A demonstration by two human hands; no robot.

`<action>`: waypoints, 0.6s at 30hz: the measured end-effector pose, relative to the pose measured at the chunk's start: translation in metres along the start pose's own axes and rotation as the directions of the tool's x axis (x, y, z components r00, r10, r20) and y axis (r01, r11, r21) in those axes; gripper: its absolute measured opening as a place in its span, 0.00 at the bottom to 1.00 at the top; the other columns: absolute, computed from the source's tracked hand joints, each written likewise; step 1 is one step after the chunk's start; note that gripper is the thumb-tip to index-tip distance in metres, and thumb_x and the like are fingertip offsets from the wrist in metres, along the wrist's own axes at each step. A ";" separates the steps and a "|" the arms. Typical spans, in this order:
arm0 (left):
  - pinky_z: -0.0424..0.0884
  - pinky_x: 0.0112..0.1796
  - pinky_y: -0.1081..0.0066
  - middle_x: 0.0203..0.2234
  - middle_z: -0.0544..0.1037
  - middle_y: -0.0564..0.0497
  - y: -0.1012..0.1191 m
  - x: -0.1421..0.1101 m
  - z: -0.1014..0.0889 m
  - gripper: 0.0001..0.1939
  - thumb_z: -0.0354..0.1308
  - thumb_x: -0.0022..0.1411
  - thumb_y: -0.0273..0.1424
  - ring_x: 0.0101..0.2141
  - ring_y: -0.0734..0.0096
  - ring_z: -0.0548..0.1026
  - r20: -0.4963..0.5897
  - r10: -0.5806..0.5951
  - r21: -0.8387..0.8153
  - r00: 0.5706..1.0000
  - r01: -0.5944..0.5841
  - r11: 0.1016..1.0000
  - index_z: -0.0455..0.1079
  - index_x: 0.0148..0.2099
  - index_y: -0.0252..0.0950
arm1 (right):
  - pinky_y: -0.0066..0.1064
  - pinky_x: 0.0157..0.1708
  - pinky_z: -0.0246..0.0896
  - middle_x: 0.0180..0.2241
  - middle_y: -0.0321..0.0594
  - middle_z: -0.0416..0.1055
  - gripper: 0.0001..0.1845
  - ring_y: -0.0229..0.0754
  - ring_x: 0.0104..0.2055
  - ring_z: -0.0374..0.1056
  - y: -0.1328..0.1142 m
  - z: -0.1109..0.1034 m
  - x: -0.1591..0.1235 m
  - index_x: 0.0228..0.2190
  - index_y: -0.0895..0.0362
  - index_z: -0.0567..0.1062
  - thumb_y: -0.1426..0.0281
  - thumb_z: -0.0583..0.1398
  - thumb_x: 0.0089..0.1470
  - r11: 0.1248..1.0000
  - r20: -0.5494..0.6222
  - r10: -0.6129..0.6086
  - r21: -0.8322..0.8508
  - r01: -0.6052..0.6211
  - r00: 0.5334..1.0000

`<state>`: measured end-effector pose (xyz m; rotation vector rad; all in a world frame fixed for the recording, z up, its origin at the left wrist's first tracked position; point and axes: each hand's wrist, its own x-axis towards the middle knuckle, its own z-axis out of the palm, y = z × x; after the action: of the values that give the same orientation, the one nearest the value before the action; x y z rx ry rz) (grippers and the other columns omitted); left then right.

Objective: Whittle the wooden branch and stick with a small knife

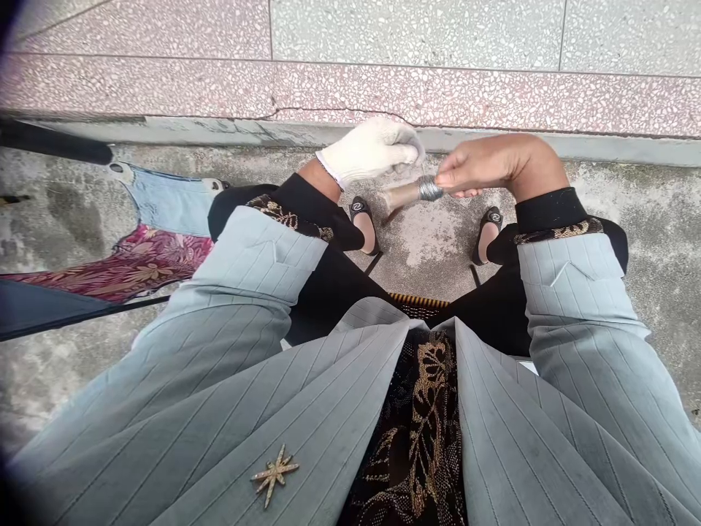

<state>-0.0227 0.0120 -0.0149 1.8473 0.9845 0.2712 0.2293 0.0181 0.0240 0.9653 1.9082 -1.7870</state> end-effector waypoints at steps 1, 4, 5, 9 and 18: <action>0.64 0.39 0.68 0.33 0.80 0.51 -0.001 0.001 0.000 0.13 0.56 0.61 0.29 0.35 0.71 0.71 -0.013 0.048 0.052 0.999 -0.047 0.998 0.81 0.43 0.33 | 0.32 0.35 0.53 0.27 0.35 0.67 0.28 0.35 0.30 0.58 0.000 0.000 0.003 0.29 0.58 0.72 0.46 0.63 0.66 0.994 -0.008 0.071 -0.079 -0.071 0.997; 0.62 0.40 0.70 0.35 0.81 0.51 0.000 0.001 0.001 0.14 0.56 0.65 0.30 0.36 0.73 0.70 0.009 0.051 0.182 0.999 -0.052 0.982 0.81 0.46 0.31 | 0.33 0.35 0.51 0.25 0.36 0.65 0.27 0.35 0.29 0.56 -0.005 0.001 0.009 0.28 0.58 0.71 0.52 0.57 0.72 0.920 -0.197 0.250 -0.255 -0.296 0.948; 0.62 0.39 0.70 0.35 0.82 0.51 0.001 0.001 0.001 0.14 0.55 0.66 0.31 0.36 0.72 0.70 0.008 0.027 0.186 1.000 -0.029 0.982 0.81 0.46 0.32 | 0.34 0.36 0.51 0.25 0.37 0.66 0.26 0.36 0.30 0.56 -0.008 0.002 0.010 0.28 0.58 0.71 0.53 0.56 0.73 0.886 -0.291 0.284 -0.285 -0.366 0.914; 0.65 0.38 0.71 0.34 0.82 0.51 0.003 -0.001 0.002 0.14 0.56 0.68 0.34 0.35 0.72 0.69 0.035 -0.006 0.066 0.999 0.004 0.998 0.80 0.47 0.34 | 0.37 0.39 0.55 0.30 0.45 0.70 0.22 0.40 0.32 0.60 -0.025 0.007 0.006 0.30 0.59 0.71 0.59 0.56 0.73 0.847 -0.602 0.353 -0.120 -0.518 0.716; 0.68 0.40 0.67 0.43 0.81 0.47 0.003 0.000 0.006 0.20 0.54 0.70 0.37 0.38 0.71 0.75 0.147 -0.111 -0.074 0.983 0.123 0.990 0.78 0.57 0.33 | 0.28 0.28 0.62 0.30 0.40 0.70 0.25 0.34 0.26 0.64 -0.002 0.003 -0.010 0.35 0.63 0.76 0.51 0.65 0.66 0.852 -0.397 -0.206 0.377 0.364 0.895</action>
<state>-0.0179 0.0072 -0.0157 1.7013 0.9642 0.1053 0.2346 0.0131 0.0317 1.2653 1.9673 -2.4493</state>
